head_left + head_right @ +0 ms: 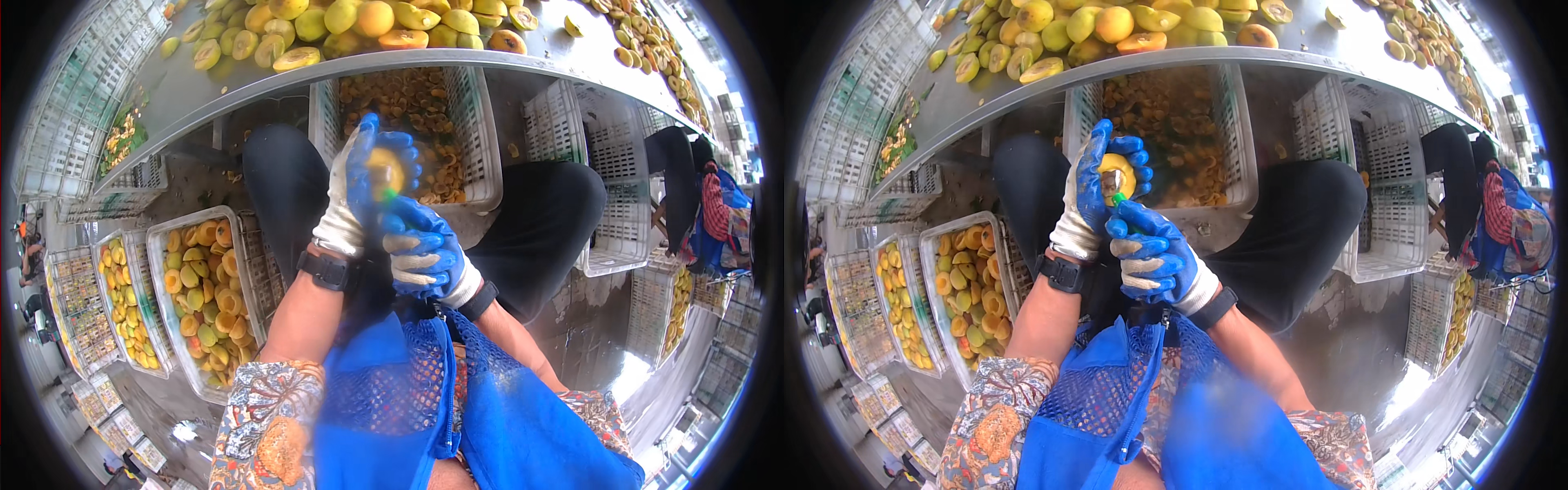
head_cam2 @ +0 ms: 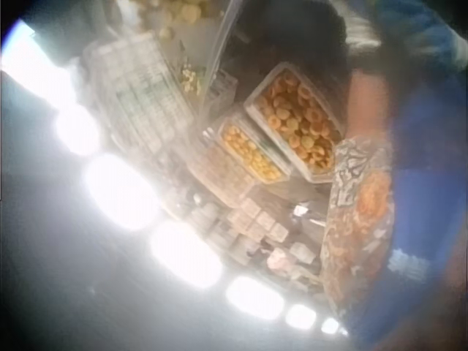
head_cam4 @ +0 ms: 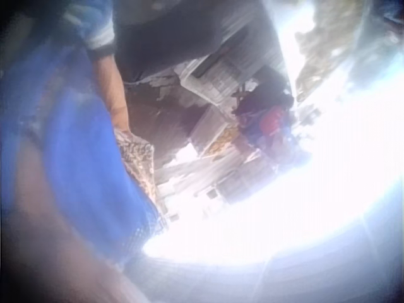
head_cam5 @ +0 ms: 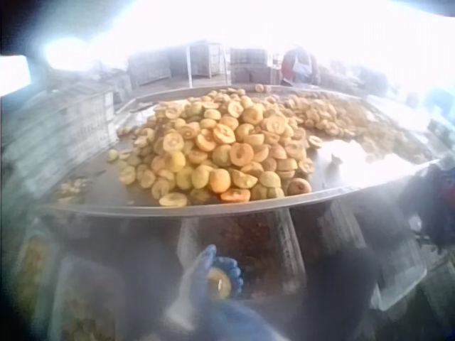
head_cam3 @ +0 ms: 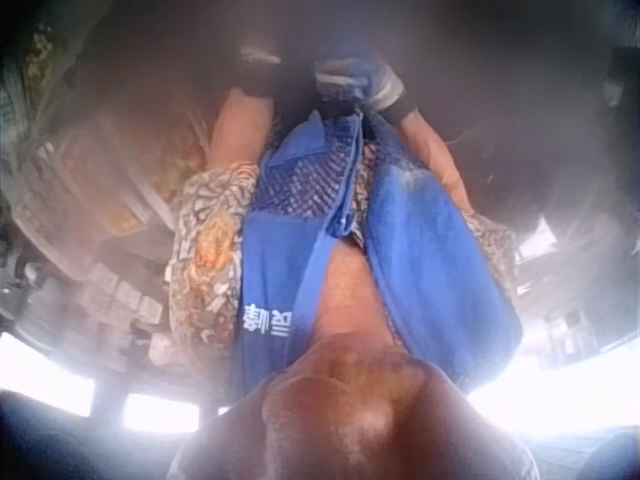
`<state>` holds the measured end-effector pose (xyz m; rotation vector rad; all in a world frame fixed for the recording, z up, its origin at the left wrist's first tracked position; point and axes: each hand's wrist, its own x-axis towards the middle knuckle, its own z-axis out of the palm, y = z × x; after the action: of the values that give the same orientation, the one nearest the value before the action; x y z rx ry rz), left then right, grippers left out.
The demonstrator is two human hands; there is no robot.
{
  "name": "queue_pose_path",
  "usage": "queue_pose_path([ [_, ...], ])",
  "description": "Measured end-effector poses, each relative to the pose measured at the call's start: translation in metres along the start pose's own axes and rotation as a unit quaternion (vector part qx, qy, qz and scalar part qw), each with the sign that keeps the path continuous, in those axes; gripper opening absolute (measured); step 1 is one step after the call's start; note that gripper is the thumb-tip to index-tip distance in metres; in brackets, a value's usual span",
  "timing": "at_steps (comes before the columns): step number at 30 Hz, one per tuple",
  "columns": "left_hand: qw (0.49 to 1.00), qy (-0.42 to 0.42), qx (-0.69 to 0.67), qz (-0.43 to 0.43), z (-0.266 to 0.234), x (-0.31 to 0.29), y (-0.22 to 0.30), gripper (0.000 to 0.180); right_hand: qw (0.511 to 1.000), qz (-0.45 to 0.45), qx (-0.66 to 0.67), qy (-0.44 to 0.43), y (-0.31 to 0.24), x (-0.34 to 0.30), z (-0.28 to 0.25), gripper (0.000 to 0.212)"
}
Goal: The person is cutting peaches in half and removing the pits using a small knife in an agricultural facility.
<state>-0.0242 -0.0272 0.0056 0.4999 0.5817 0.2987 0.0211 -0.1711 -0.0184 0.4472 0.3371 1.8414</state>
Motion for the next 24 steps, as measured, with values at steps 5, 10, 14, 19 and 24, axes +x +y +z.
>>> queue_pose_path([
  [5,0.991,-0.087,-0.101,0.008,0.004,0.013,-0.005,0.039,1.000,-0.018,0.005,-0.011,-0.001,0.000,0.010,0.047],
  [10,0.962,-0.129,-0.232,0.065,-0.011,0.021,-0.004,0.046,0.991,-0.056,-0.120,-0.034,-0.003,0.001,0.040,0.049],
  [14,0.966,-0.101,-0.220,0.088,-0.017,-0.001,0.026,0.053,0.904,-0.139,-0.384,0.125,-0.020,-0.004,0.069,0.041],
  [19,0.959,-0.123,-0.196,0.164,-0.031,-0.034,0.062,0.047,0.133,-0.096,-0.896,0.414,-0.057,-0.009,0.013,0.029],
  [24,0.923,-0.047,-0.083,0.374,-0.065,-0.068,0.092,0.045,0.045,0.035,-0.880,0.472,-0.062,-0.031,-0.010,0.034],
])
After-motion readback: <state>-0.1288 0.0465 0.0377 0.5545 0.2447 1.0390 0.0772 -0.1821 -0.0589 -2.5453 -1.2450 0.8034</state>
